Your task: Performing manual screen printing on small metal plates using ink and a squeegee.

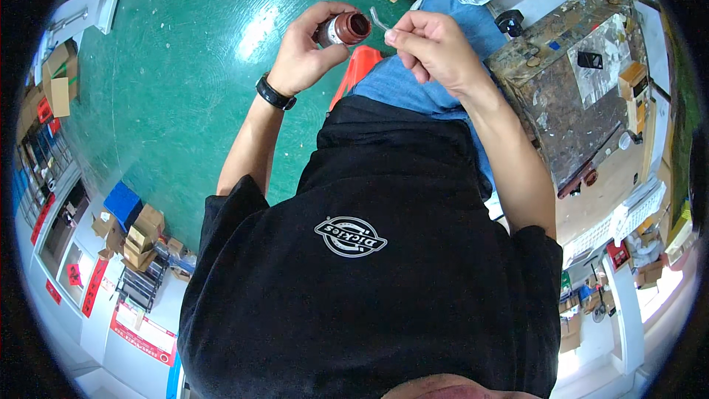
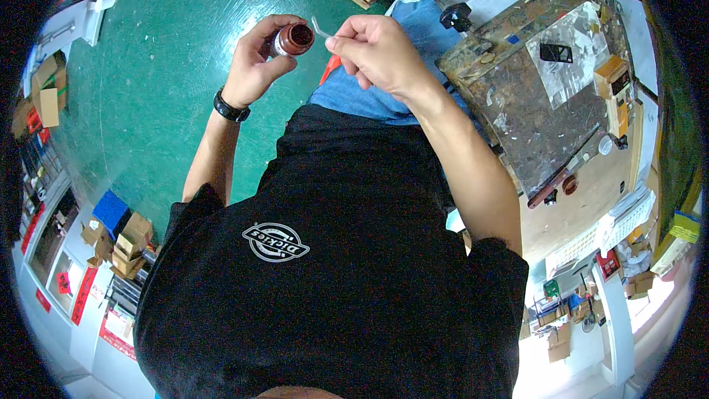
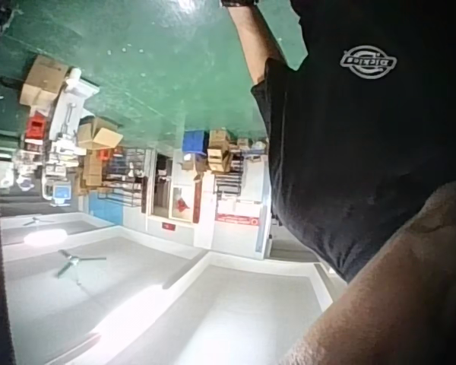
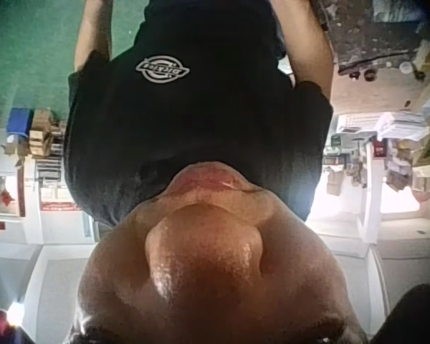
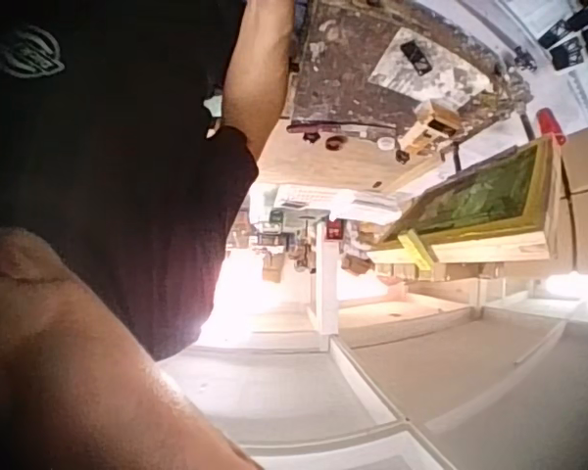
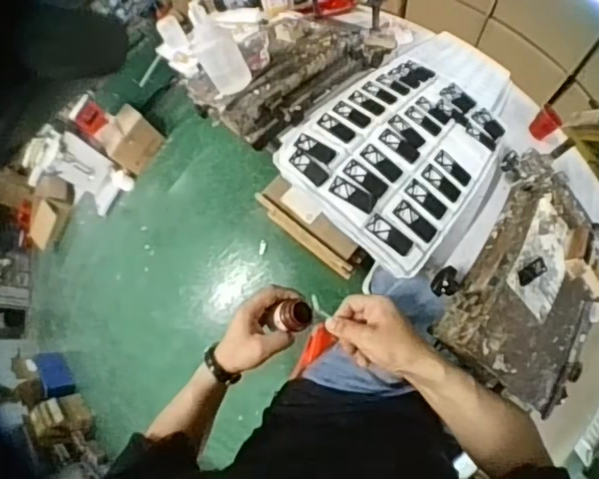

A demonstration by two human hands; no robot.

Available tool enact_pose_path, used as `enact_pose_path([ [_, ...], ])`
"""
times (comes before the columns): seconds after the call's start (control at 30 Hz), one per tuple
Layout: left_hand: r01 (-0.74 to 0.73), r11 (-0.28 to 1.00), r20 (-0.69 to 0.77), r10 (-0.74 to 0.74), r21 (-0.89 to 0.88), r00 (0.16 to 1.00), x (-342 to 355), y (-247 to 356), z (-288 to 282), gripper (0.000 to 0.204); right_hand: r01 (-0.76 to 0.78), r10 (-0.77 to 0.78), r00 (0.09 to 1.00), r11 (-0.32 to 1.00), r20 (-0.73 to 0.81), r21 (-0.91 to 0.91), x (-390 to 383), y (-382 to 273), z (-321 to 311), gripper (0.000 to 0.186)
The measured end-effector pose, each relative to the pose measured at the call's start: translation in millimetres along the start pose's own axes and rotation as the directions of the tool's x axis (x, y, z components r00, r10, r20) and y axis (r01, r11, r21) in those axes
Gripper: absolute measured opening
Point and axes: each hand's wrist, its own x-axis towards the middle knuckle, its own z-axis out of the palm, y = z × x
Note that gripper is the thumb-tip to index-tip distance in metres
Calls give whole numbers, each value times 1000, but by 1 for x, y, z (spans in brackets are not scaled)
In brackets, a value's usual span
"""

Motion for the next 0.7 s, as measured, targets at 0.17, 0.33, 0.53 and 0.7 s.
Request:
enact_pose_path([
  [0.17, 52, 985, 42, -45, -162, 998, 0, 0, -2, 64, 14, -1, 997, 986, -80, 165, -1, -4, 4, 14],
  [0.33, -47, 983, 3, 48, -176, 999, 0, -1, 2, 57, 58, -60, 998, 995, -19, -77, -5, -5, 7, 15],
  [0.53, -129, 991, -115, 123, -43, 986, 1, -2, 9, 58, 60, -61, 998, 997, -27, -41, -9, -10, 7, 14],
  [0.7, -154, 979, -165, 175, 133, 971, 0, 5, 13, 56, 51, -54, 997, 997, -50, -51, -10, -7, 14, 13],
])
